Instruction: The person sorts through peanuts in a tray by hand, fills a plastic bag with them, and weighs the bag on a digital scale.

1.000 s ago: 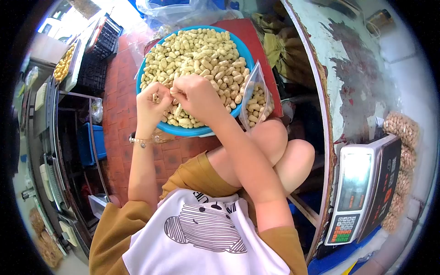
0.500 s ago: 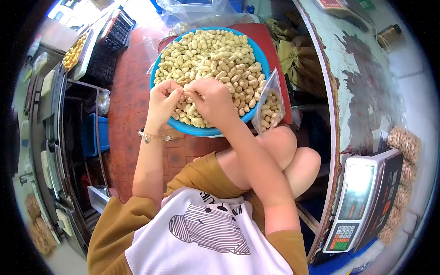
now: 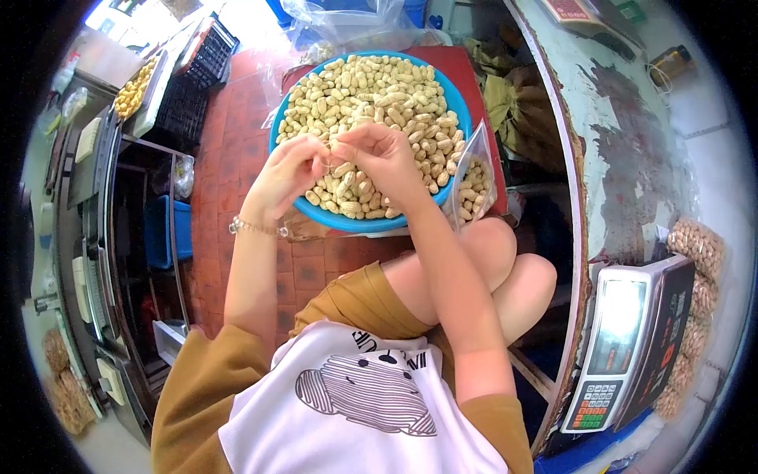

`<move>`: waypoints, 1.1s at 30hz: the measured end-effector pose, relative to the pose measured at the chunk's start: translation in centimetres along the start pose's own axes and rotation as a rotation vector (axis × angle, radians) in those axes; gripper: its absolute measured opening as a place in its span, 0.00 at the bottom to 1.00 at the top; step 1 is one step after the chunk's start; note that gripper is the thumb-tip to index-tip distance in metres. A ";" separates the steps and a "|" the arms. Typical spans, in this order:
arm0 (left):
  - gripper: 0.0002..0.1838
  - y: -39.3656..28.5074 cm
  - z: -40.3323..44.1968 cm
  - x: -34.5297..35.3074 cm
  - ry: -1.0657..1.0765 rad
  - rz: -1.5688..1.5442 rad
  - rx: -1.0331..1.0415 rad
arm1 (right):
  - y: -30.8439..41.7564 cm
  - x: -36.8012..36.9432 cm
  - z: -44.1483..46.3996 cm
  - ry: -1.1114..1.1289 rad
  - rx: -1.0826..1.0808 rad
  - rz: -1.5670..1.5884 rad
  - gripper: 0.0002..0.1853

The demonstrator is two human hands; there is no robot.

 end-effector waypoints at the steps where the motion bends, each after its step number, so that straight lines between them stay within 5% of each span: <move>1: 0.09 -0.1 -0.2 -0.4 -0.016 0.005 0.000 | 0.1 -0.2 0.1 -0.046 -0.009 -0.035 0.06; 4: 0.14 0.5 -0.4 -0.5 -0.136 0.059 0.029 | 1.1 -0.5 0.3 -0.038 -0.116 -0.126 0.08; 7: 0.17 1.4 -0.4 2.4 0.039 -0.186 0.111 | 1.5 0.1 0.3 0.016 -0.147 -0.206 0.09; 12: 0.14 1.9 0.1 0.5 -0.192 -0.116 0.262 | 2.0 -0.4 0.4 -0.061 -0.214 -0.357 0.07; 14: 0.12 0.8 -0.6 1.0 -0.311 0.077 0.299 | 2.7 -1.1 0.4 -0.139 -0.266 -0.399 0.05; 20: 0.09 -0.9 -1.9 0.1 -0.525 0.666 0.347 | 6.1 3.0 -1.2 0.055 -0.673 -1.243 0.04; 33: 0.08 -3.2 -3.4 3.9 -0.537 1.388 0.566 | 5.0 4.1 -2.1 0.066 -0.686 -1.292 0.05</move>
Point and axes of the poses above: each hand's wrist, its own z-axis towards the middle knuckle, its own x-axis out of the palm, y = z × x, the point moved 9 cm from there along z, towards the middle knuckle, and after that the axes turned 7 degrees about -x, right-handed, at the moved point
